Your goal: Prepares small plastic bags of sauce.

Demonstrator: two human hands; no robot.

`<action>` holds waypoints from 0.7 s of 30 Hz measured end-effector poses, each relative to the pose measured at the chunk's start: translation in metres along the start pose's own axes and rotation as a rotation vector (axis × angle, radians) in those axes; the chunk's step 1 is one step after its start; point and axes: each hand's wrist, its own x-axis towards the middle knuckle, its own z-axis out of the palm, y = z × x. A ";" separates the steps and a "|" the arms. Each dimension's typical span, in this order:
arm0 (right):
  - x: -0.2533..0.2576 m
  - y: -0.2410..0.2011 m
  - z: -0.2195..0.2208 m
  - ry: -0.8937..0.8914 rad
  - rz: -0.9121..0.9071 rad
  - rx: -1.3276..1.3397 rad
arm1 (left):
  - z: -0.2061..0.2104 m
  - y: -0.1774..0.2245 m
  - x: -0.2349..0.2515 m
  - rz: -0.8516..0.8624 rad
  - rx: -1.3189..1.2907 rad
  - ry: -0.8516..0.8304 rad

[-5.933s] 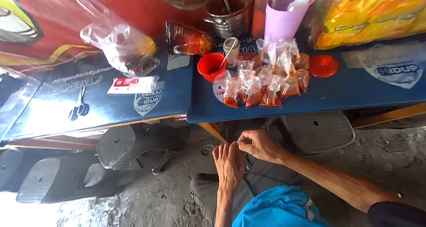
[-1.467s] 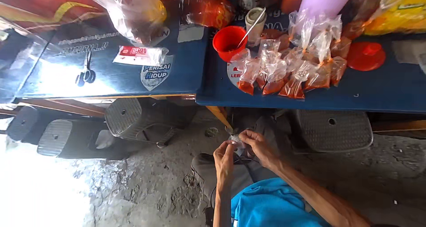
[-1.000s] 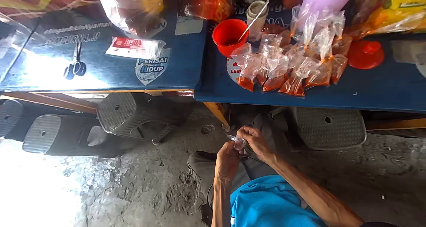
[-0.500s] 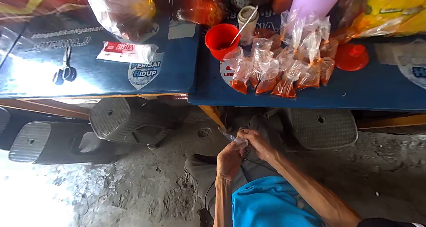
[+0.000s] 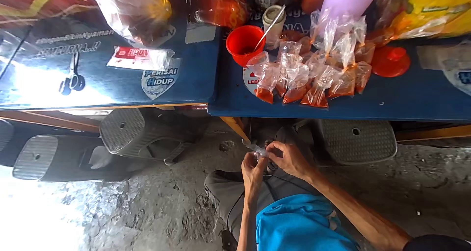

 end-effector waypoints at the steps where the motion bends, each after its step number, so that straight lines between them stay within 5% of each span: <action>1: -0.002 0.000 0.003 0.030 -0.007 0.007 | 0.000 -0.004 0.000 0.051 0.167 0.086; 6: -0.008 -0.005 0.017 0.195 -0.045 -0.083 | 0.003 -0.008 -0.001 0.327 0.747 0.288; 9: -0.007 0.001 0.022 0.349 -0.189 -0.275 | 0.008 -0.001 -0.004 0.372 0.762 0.250; 14: 0.002 0.006 0.011 0.179 -0.163 -0.341 | 0.018 0.005 -0.008 0.425 0.733 0.168; 21: 0.000 0.001 0.022 0.278 -0.158 -0.347 | 0.019 0.016 -0.006 0.213 0.898 0.221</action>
